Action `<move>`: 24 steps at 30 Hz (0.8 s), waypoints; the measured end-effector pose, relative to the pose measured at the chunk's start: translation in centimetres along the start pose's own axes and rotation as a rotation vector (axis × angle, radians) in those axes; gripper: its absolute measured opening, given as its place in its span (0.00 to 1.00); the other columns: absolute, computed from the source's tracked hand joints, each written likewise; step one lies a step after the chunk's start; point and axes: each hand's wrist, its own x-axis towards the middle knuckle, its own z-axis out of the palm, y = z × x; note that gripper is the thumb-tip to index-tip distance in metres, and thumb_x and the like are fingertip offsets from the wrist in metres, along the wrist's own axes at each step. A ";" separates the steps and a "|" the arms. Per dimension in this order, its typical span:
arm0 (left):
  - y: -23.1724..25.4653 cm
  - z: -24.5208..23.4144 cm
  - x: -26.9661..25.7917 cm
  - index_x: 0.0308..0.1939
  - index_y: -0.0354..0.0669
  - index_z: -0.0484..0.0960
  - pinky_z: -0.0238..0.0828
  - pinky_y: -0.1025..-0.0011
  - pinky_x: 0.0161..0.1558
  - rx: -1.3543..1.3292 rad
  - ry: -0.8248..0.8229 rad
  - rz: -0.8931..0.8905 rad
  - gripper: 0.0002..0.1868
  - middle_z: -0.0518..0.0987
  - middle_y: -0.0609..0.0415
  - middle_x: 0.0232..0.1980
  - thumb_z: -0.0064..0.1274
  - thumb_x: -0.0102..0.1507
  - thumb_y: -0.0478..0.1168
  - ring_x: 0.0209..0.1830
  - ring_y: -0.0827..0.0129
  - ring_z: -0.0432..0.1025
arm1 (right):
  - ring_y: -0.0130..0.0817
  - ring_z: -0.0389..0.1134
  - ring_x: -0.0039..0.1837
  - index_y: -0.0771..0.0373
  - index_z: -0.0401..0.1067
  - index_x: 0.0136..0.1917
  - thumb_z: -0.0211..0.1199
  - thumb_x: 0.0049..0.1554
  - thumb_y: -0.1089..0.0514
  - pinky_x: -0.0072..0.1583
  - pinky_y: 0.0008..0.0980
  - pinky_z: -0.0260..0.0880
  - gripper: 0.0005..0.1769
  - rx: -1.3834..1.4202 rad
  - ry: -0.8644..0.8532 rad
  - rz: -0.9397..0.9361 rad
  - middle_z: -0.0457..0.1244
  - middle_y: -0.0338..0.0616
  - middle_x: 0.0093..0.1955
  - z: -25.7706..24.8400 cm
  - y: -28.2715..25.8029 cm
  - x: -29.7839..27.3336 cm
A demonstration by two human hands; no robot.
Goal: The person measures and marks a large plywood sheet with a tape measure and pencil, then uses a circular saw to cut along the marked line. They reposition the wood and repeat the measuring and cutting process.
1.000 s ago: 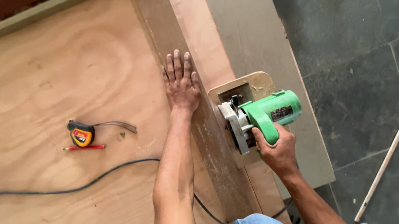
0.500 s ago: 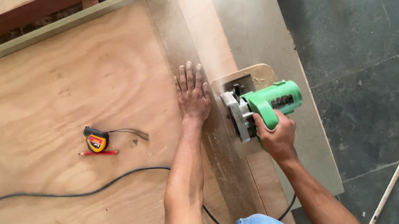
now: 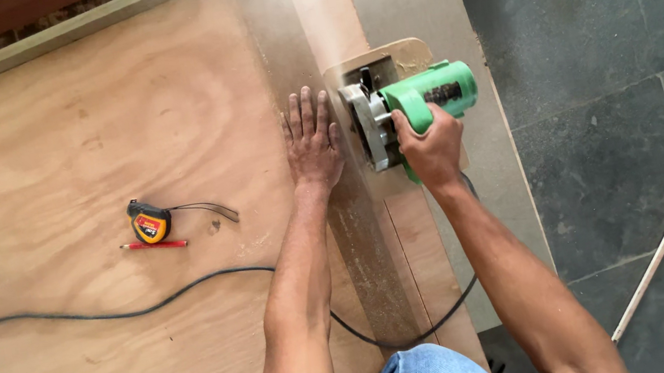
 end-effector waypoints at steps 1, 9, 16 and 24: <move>0.0 -0.1 0.0 0.82 0.57 0.53 0.34 0.51 0.81 -0.001 0.003 0.000 0.33 0.45 0.55 0.85 0.39 0.72 0.49 0.86 0.58 0.37 | 0.26 0.70 0.31 0.68 0.75 0.39 0.70 0.61 0.55 0.33 0.27 0.68 0.14 0.014 0.003 0.002 0.68 0.41 0.29 0.2 -0.2 0.4; -0.4 0.4 0.1 0.82 0.56 0.53 0.33 0.52 0.82 -0.027 0.049 0.021 0.33 0.46 0.55 0.86 0.40 0.72 0.48 0.86 0.58 0.38 | 0.22 0.73 0.35 0.68 0.75 0.42 0.69 0.60 0.56 0.35 0.24 0.73 0.12 0.080 -0.015 0.009 0.70 0.40 0.33 0.4 -1.2 1.1; -2.0 1.8 4.3 0.82 0.56 0.54 0.30 0.52 0.82 -0.007 0.041 0.026 0.33 0.46 0.55 0.86 0.41 0.73 0.48 0.86 0.59 0.37 | 0.23 0.72 0.33 0.67 0.75 0.41 0.69 0.60 0.57 0.35 0.25 0.72 0.11 0.049 -0.040 0.029 0.70 0.39 0.32 0.3 -1.2 1.3; -3.7 1.4 9.9 0.82 0.56 0.55 0.30 0.52 0.82 -0.001 0.033 0.017 0.33 0.46 0.57 0.86 0.40 0.73 0.48 0.86 0.61 0.37 | 0.23 0.68 0.31 0.67 0.74 0.39 0.69 0.60 0.57 0.32 0.27 0.66 0.13 -0.008 -0.030 0.072 0.67 0.39 0.28 0.5 -1.7 1.7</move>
